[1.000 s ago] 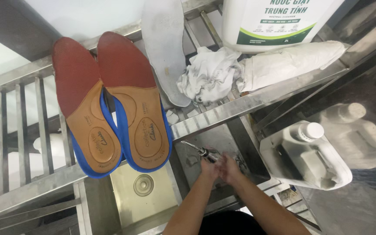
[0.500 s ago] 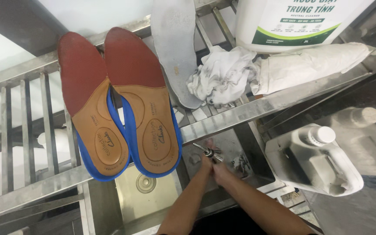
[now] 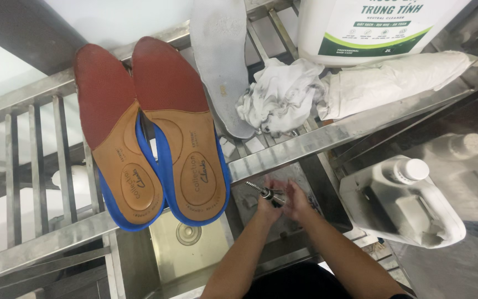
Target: The person cleans a pair of white clogs by scrubbing them with a sponge and rinsing them with a handheld sprayer. They then rinse their hands and walk away from the sink area.
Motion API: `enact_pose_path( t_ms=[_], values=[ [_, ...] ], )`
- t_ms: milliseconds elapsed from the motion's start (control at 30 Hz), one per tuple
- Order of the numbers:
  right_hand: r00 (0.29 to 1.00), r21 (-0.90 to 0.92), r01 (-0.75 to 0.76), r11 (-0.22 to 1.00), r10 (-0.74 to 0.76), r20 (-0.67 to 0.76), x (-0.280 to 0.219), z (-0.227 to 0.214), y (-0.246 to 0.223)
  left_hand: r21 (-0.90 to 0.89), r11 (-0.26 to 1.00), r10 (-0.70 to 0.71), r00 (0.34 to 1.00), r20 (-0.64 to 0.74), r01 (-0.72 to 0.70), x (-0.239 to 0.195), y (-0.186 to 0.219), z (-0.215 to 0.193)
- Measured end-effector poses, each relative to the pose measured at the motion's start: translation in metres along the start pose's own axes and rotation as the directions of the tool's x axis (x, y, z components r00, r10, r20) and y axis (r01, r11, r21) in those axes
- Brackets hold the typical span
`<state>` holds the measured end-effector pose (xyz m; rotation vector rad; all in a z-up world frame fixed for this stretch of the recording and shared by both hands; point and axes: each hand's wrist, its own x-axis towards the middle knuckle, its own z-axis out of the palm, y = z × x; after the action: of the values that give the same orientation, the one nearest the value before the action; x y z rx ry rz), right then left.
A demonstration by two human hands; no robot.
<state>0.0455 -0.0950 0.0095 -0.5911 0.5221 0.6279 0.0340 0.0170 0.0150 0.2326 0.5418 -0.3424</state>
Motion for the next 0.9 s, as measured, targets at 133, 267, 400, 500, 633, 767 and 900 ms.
enact_pose_path(
  t_ms=[133,267,400,500,633,767,900],
  values=[
    [0.995,0.011,-0.088,0.996,0.088,-0.052,-0.015,-0.002,0.005,0.134,0.986,0.123,0.976,-0.179,-0.099,0.006,-0.003,-0.011],
    [0.996,-0.063,-0.093,0.994,0.092,-0.015,-0.025,0.001,0.007,0.321,0.717,0.658,0.752,-0.020,-0.619,0.007,0.045,-0.032],
    [0.996,-0.200,-0.024,0.979,0.040,0.074,-0.022,-0.005,0.013,0.171,0.799,0.593,0.802,-0.072,-0.576,-0.019,0.131,-0.032],
    [0.993,-0.158,0.105,0.982,-0.095,0.067,-0.018,-0.019,0.004,0.237,0.737,0.619,0.773,0.141,-0.633,-0.034,0.161,-0.013],
    [0.939,-0.176,0.294,0.939,-0.250,0.236,-0.024,-0.035,-0.007,0.275,0.726,0.606,0.775,0.179,-0.631,-0.045,0.178,0.006],
    [0.765,-0.632,0.613,0.474,-0.555,0.327,-0.047,-0.033,-0.032,0.277,0.705,0.590,0.757,0.281,-0.653,-0.026,0.194,0.006],
    [0.465,-0.633,0.655,-0.414,-0.439,0.768,-0.091,-0.017,-0.051,0.882,0.284,0.642,0.758,0.117,-0.376,-0.031,0.167,-0.007]
  ],
)
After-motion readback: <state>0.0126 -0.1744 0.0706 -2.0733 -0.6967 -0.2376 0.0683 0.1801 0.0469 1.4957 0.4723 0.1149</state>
